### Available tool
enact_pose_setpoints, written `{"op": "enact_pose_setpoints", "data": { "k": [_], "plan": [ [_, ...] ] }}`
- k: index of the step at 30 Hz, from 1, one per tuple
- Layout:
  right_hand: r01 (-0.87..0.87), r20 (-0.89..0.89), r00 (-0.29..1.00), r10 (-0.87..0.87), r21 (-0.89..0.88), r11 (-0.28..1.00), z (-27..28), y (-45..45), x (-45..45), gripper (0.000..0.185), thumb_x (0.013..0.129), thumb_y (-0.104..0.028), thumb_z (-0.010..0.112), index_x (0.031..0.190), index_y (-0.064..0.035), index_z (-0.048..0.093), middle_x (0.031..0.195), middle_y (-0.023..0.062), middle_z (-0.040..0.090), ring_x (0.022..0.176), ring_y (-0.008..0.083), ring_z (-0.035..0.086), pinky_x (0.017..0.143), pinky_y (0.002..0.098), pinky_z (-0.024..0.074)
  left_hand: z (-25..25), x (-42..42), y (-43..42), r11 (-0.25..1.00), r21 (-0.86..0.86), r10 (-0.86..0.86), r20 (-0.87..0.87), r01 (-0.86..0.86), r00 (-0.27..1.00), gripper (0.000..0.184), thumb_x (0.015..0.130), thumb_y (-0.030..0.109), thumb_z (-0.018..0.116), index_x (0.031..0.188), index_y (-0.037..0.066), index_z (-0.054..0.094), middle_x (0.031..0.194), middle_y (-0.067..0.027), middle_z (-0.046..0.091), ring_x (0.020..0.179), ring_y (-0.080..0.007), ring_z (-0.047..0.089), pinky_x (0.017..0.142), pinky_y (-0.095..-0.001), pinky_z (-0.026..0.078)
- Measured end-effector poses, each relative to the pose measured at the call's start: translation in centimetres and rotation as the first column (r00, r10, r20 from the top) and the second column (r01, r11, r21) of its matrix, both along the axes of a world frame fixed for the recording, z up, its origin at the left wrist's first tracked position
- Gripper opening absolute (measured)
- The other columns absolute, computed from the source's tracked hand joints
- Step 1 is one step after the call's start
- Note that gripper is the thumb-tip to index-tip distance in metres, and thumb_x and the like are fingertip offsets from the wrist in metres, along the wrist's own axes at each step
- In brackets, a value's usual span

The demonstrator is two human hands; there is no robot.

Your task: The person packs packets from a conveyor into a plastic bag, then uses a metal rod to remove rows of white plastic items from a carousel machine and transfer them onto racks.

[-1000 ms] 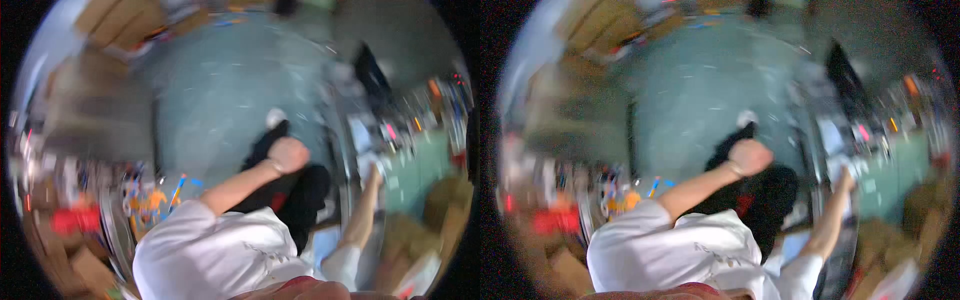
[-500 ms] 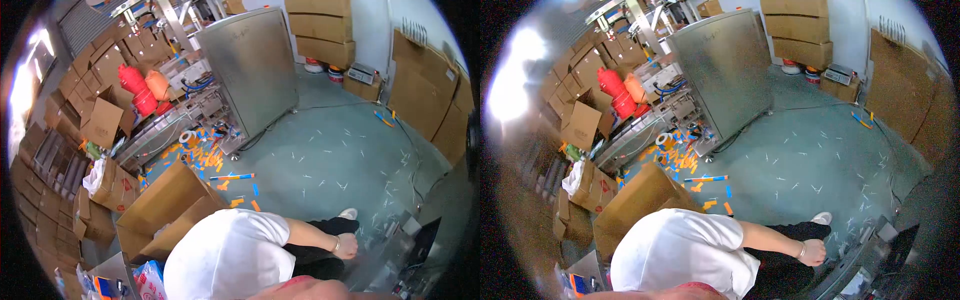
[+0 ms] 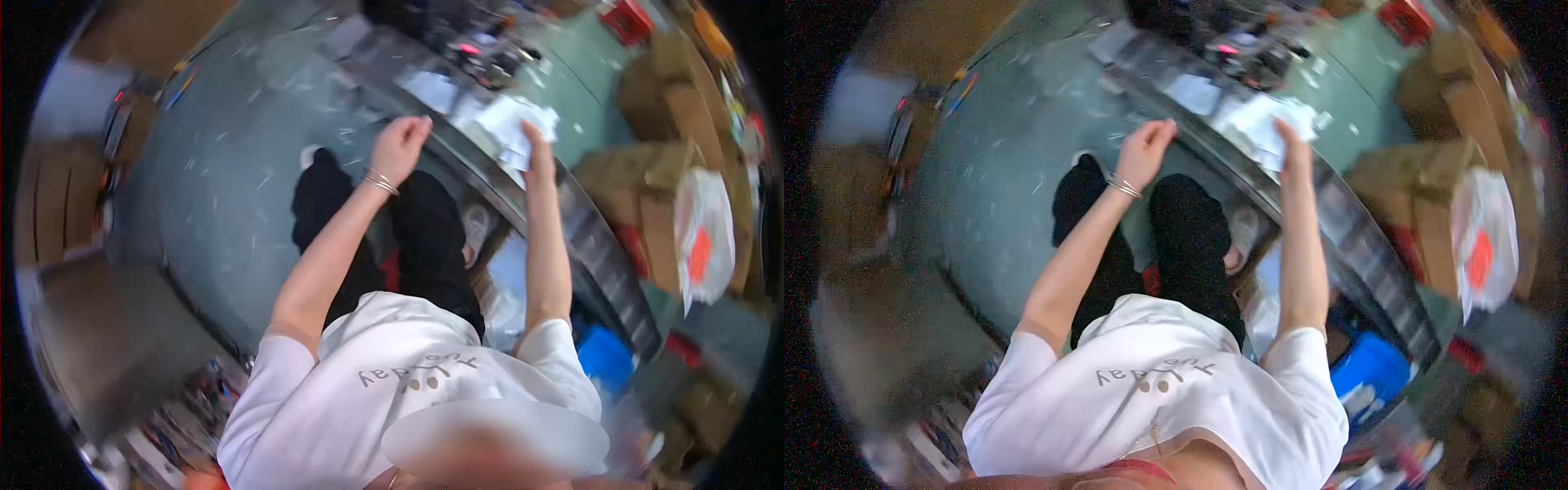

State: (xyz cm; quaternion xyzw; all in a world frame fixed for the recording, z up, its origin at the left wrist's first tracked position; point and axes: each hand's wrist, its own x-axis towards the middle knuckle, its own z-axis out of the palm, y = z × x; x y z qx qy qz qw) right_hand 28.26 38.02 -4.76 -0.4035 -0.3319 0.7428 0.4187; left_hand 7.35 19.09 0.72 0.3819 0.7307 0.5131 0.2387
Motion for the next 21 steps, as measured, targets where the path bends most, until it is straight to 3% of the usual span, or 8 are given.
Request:
{"op": "enact_pose_setpoints", "data": {
  "k": [1, 4, 6, 9, 16, 17, 19, 21],
  "plan": [
    [-0.004, 0.000, 1.000, 0.004, -0.029, 1.000, 2.2, -1.7, 0.3, 0.042, 0.075, -0.011, 0.070, 0.113, -0.0010, 0.054, 0.102, 0.0078, 0.063, 0.093, 0.0192, 0.061, 0.083, 0.0323, 0.0486, 0.7, 0.9, 1.6, 0.990, 0.140, 0.000, 0.096, -0.014, 0.995, 0.035, 0.088, 0.035, 0.058, 0.091, 0.000, 0.062, 0.078, -0.0125, 0.062, 0.074, -0.0219, 0.059, 0.068, -0.0320, 0.045],
    [-0.069, -0.059, 0.996, 0.066, -0.054, 0.996, 4.9, -4.4, 2.0, 0.037, 0.074, -0.011, 0.069, 0.108, -0.0009, 0.056, 0.097, 0.0077, 0.063, 0.086, 0.0187, 0.063, 0.077, 0.0334, 0.0516, 2.0, 3.5, 5.8, 0.971, 0.231, -0.083, 0.067, 0.065, 0.994, 0.045, 0.091, 0.043, 0.052, 0.092, -0.001, 0.059, 0.077, -0.0124, 0.059, 0.077, -0.0203, 0.056, 0.072, -0.0301, 0.043],
    [-0.088, -0.114, 0.990, 0.080, -0.070, 0.994, 6.5, -6.7, 3.4, 0.041, 0.073, -0.011, 0.069, 0.110, -0.0001, 0.056, 0.098, 0.0083, 0.064, 0.087, 0.0192, 0.063, 0.078, 0.0338, 0.0514, 3.8, 5.9, 7.7, 0.962, -0.059, -0.224, 0.392, 0.267, 0.892, 0.058, 0.092, 0.054, 0.041, 0.091, -0.002, 0.057, 0.078, -0.0103, 0.056, 0.078, -0.0187, 0.051, 0.075, -0.0289, 0.041],
    [-0.086, -0.129, 0.989, 0.070, -0.124, 0.989, 8.6, -9.9, 6.5, 0.049, 0.076, -0.016, 0.069, 0.119, -0.0006, 0.051, 0.107, 0.0097, 0.062, 0.096, 0.0210, 0.062, 0.085, 0.0350, 0.0499, 2.0, 11.7, 8.6, 0.910, 0.018, -0.373, 0.474, 0.415, 0.797, 0.067, 0.091, 0.060, 0.037, 0.088, -0.005, 0.056, 0.082, -0.0107, 0.056, 0.079, -0.0189, 0.049, 0.078, -0.0305, 0.041],
    [0.442, -0.105, 0.884, -0.456, -0.136, 0.887, 9.9, -20.5, 21.8, 0.051, 0.075, -0.009, 0.069, 0.120, -0.0021, 0.048, 0.109, 0.0089, 0.060, 0.097, 0.0197, 0.061, 0.084, 0.0339, 0.0499, 0.4, 31.6, 3.5, 0.640, 0.117, -0.722, 0.430, 0.760, 0.542, 0.048, 0.097, 0.042, 0.036, 0.107, -0.002, 0.052, 0.090, -0.0178, 0.056, 0.087, -0.0281, 0.054, 0.081, -0.0365, 0.041],
    [0.493, -0.105, 0.856, -0.507, -0.134, 0.860, 10.1, -22.3, 24.6, 0.051, 0.075, -0.009, 0.069, 0.120, -0.0021, 0.048, 0.109, 0.0089, 0.060, 0.097, 0.0197, 0.061, 0.084, 0.0339, 0.0499, 1.2, 34.1, 2.8, 0.495, 0.118, -0.855, 0.244, 0.861, 0.458, 0.047, 0.097, 0.041, 0.039, 0.102, -0.003, 0.054, 0.095, -0.0177, 0.057, 0.090, -0.0277, 0.055, 0.081, -0.0367, 0.041],
    [0.641, -0.001, 0.767, -0.642, 0.025, 0.767, 10.7, -25.9, 29.7, 0.054, 0.073, -0.007, 0.070, 0.121, -0.0014, 0.047, 0.110, 0.0095, 0.060, 0.097, 0.0203, 0.061, 0.085, 0.0338, 0.0495, 2.0, 40.1, 1.8, 0.306, 0.098, -0.941, 0.183, 0.947, 0.285, 0.047, 0.097, 0.040, 0.039, 0.097, -0.003, 0.057, 0.092, -0.0191, 0.058, 0.086, -0.0287, 0.056, 0.079, -0.0360, 0.041],
    [0.759, 0.096, 0.619, -0.780, 0.184, 0.625, 10.8, -28.9, 34.0, 0.058, 0.069, -0.003, 0.072, 0.121, -0.0011, 0.048, 0.112, 0.0097, 0.059, 0.099, 0.0210, 0.060, 0.086, 0.0334, 0.0489, 4.0, 45.3, -0.8, 0.267, 0.098, -0.830, 0.529, 0.959, 0.177, 0.052, 0.096, 0.047, 0.039, 0.097, -0.001, 0.061, 0.085, -0.0128, 0.062, 0.081, -0.0173, 0.057, 0.076, -0.0309, 0.043]
  ]
}}
